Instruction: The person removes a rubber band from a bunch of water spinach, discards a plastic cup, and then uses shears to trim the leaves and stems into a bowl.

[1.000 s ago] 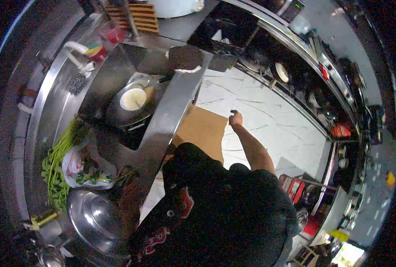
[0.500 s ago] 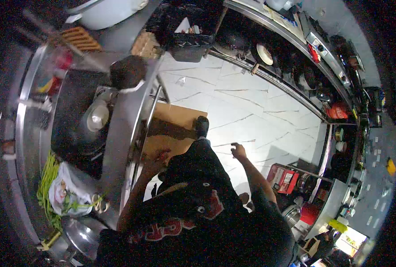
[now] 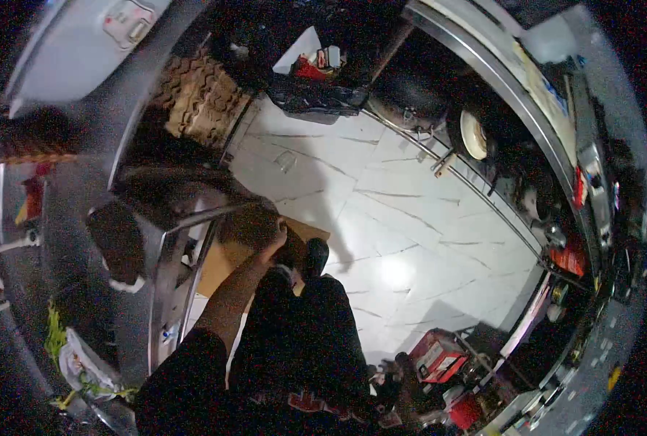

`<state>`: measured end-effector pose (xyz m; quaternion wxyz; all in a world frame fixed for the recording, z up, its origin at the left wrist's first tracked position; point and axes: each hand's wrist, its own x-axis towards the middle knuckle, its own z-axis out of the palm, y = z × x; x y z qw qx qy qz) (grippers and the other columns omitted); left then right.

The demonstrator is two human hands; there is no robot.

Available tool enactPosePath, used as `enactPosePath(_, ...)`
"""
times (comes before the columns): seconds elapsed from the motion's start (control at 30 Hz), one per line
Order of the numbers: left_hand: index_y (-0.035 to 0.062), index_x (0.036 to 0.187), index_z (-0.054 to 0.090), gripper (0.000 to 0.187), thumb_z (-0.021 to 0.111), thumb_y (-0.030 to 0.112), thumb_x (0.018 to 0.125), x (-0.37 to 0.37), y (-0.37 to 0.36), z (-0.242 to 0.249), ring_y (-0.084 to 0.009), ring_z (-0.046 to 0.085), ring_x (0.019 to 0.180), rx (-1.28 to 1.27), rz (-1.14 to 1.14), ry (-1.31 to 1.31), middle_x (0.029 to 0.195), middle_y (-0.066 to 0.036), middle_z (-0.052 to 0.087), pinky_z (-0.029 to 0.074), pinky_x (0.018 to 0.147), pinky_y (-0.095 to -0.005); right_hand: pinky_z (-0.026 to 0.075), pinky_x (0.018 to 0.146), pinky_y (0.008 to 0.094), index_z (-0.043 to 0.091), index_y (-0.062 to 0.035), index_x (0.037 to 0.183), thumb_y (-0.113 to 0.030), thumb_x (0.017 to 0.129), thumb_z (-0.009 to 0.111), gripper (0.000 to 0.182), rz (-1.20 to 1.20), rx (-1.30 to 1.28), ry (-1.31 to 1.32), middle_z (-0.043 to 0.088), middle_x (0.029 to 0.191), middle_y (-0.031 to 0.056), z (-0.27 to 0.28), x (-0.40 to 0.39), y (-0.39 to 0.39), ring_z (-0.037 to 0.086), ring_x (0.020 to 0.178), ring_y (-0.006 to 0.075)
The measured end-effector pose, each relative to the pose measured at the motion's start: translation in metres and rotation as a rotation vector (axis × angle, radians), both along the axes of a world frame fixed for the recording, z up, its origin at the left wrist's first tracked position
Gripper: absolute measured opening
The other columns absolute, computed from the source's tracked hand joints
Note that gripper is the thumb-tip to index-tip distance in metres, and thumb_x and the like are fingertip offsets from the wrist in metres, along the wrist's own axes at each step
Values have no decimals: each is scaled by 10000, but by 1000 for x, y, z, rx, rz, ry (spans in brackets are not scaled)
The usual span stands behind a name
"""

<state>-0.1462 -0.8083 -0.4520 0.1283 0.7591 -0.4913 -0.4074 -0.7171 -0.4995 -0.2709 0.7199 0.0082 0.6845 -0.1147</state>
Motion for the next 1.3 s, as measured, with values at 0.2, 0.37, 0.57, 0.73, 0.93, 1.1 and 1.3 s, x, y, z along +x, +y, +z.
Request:
enactPosePath(0.2, 1, 1028, 469, 353, 586, 263, 822, 29, -83, -221, -316, 453, 1004, -68, 311, 359, 1105, -180, 499, 334, 904, -493, 499, 596, 322, 524, -86, 1179, -234, 879, 532, 335, 336, 20, 277, 593, 952, 78, 5, 42, -64, 600, 766, 196)
enactPosePath(0.37, 81, 1265, 368, 507, 496, 371, 869, 41, -163, -224, -355, 370, 1177, 298, 446, 555, 1345, -168, 337, 283, 998, -504, 498, 592, 318, 521, -86, 1182, -233, 879, 534, 337, 402, -6, 318, 590, 949, 76, -41, 80, -115, 599, 763, 192)
enactPosePath(0.57, 134, 1389, 242, 585, 483, 335, 896, 23, -204, -277, -349, 353, 1221, 373, 799, 402, 1417, -145, 255, 304, 1021, -481, 496, 587, 313, 518, -87, 1185, -232, 879, 536, 339, 442, -18, 319, 587, 945, 74, -77, 111, -155, 599, 760, 188)
enactPosePath(0.73, 68, 1074, 563, 262, 582, 138, 822, 20, -167, -200, -313, 522, 960, -100, 186, -131, 1041, -144, 561, 402, 870, -424, 495, 584, 310, 516, -87, 1188, -231, 879, 538, 341, 473, -53, 304, 584, 943, 72, -52, 119, -164, 598, 757, 185)
enactPosePath(0.93, 83, 862, 603, 148, 583, 6, 737, -18, -190, 137, -303, 513, 844, -908, 278, -133, 828, -79, 563, 408, 766, -403, 494, 579, 305, 512, -88, 1191, -230, 879, 540, 344, 512, -149, 300, 581, 939, 70, 21, 115, -182, 598, 754, 181)
enactPosePath(1.1, 101, 873, 633, 195, 561, -20, 737, 16, -321, 266, -306, 510, 876, -1123, 365, -181, 902, -93, 568, 416, 762, -409, 492, 575, 302, 510, -89, 1194, -230, 879, 542, 346, 546, -196, 309, 578, 936, 68, 81, 106, -195, 598, 752, 178)
enactPosePath(1.3, 103, 898, 648, 180, 586, 55, 736, 39, -394, 184, -374, 488, 1039, -553, 409, -29, 1090, -164, 535, 432, 813, -426, 491, 571, 297, 507, -89, 1197, -229, 879, 544, 349, 561, -162, 344, 575, 933, 66, 116, 88, -189, 597, 749, 174)
